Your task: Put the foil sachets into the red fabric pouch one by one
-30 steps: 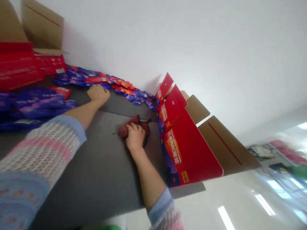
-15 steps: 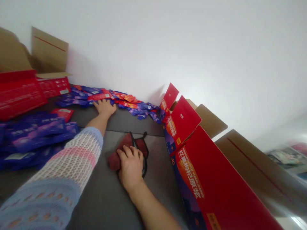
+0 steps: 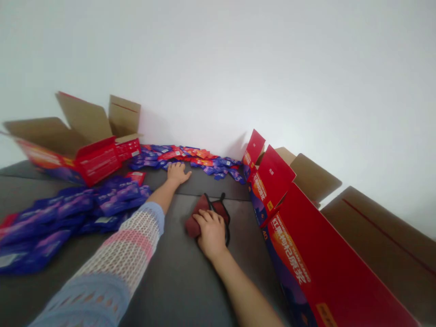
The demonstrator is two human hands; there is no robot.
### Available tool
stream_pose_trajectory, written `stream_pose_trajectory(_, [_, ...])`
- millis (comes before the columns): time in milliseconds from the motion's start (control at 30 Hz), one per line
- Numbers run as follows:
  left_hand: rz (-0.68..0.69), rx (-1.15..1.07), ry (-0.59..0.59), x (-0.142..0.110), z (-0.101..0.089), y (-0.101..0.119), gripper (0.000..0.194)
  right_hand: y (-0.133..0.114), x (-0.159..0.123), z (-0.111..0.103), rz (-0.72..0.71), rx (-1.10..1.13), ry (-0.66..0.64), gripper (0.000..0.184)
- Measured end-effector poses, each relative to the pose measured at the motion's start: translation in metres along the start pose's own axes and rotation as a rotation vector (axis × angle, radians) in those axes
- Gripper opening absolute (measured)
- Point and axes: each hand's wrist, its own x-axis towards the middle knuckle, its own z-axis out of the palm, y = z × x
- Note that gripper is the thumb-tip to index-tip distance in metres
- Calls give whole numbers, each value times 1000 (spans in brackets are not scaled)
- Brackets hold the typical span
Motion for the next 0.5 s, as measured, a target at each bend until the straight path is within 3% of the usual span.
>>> stream_pose_trajectory(167, [67,4,-56,-40,-2,13,64,7,2,-7,-66,-21,-37,55])
stream_pose_trajectory(333, [246,-30,-72,-91,4,18,66,17,4,-11,-109,-33,-58,54])
stream_pose_trajectory(500, [440,-34,-176,-159,-8,18,69,27,5,-7,-83,111,87,56])
